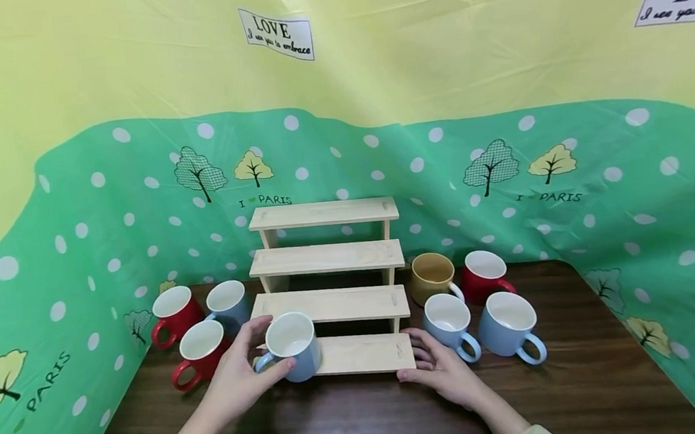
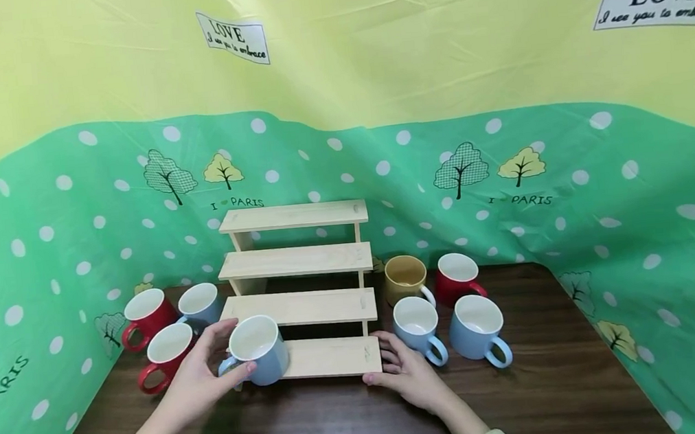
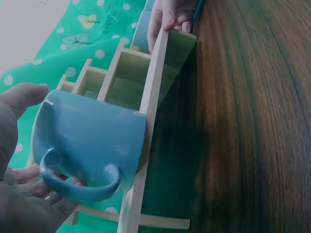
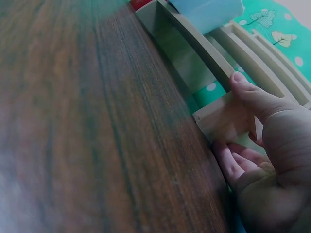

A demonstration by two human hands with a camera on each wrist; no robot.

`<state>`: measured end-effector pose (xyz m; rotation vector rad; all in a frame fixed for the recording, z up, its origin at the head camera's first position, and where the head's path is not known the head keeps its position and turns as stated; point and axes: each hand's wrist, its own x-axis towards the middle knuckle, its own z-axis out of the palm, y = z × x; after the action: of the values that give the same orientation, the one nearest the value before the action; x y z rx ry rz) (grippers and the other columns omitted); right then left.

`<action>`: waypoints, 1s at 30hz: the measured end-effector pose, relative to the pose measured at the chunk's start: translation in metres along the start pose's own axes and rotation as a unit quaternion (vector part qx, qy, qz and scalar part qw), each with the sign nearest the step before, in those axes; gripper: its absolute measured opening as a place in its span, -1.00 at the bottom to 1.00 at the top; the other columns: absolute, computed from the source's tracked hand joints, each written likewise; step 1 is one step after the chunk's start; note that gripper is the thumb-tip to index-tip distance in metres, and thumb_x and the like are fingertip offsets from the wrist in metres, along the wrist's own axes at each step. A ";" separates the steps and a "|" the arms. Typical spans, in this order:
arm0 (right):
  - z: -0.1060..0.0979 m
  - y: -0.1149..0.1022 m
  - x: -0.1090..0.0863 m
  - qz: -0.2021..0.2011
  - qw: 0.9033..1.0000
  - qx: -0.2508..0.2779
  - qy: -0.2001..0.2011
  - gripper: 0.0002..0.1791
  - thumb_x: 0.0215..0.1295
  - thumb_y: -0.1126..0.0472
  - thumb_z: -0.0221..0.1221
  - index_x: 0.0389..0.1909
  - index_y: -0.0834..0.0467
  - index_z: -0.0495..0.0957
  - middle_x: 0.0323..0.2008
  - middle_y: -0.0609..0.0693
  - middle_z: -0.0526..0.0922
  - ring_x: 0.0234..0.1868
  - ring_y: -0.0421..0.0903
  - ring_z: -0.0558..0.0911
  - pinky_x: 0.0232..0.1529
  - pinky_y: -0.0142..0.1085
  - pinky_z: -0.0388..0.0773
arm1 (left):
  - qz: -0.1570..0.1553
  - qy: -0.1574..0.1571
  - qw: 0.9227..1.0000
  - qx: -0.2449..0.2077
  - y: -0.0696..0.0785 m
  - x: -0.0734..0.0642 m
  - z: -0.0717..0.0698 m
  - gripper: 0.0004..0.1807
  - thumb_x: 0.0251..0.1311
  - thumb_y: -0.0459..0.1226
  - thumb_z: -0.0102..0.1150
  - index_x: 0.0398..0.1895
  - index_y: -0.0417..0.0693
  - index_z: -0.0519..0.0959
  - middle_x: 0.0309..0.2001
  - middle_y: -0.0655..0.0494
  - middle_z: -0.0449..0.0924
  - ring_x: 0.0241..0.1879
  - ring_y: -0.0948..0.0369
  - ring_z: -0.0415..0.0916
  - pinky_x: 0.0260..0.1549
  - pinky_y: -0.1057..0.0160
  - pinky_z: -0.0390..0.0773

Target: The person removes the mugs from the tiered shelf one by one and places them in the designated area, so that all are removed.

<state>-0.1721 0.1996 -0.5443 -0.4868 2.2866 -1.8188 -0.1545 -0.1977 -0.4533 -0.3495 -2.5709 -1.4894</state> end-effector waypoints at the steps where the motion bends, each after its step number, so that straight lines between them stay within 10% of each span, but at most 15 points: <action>1: 0.000 0.000 0.000 0.001 1.000 0.000 0.001 -0.14 0.37 0.20 0.52 0.57 0.21 0.29 0.45 0.35 0.48 0.43 0.22 0.59 0.27 -0.30 0.61 | -0.004 0.000 1.000 0.004 0.000 0.001 0.002 -0.09 0.10 -0.12 0.74 0.48 -0.09 0.44 0.22 0.04 0.69 0.20 0.09 0.63 0.17 -0.05 0.68; 22: 0.000 0.000 0.000 0.006 1.000 0.015 -0.011 -0.13 0.38 0.23 0.51 0.57 0.26 0.26 0.45 0.38 0.47 0.42 0.24 0.58 0.27 -0.32 0.60 | -0.023 0.024 0.999 0.020 -0.001 0.007 0.017 -0.04 -0.08 -0.05 0.83 0.43 0.01 0.52 0.12 0.10 0.71 0.12 0.15 0.61 0.12 -0.03 0.60; 30: 0.000 -0.001 0.001 0.008 1.000 0.022 -0.011 -0.12 0.38 0.24 0.51 0.58 0.27 0.25 0.46 0.40 0.45 0.43 0.26 0.57 0.27 -0.33 0.59 | 0.027 0.052 0.997 0.058 -0.004 0.011 0.021 -0.12 -0.09 -0.08 0.83 0.33 -0.03 0.58 0.07 0.12 0.72 0.03 0.16 0.64 0.00 -0.01 0.65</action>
<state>-0.1726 0.1992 -0.5434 -0.4794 2.2241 -1.8427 -0.1665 -0.1798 -0.4645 -0.3169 -2.5319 -1.2967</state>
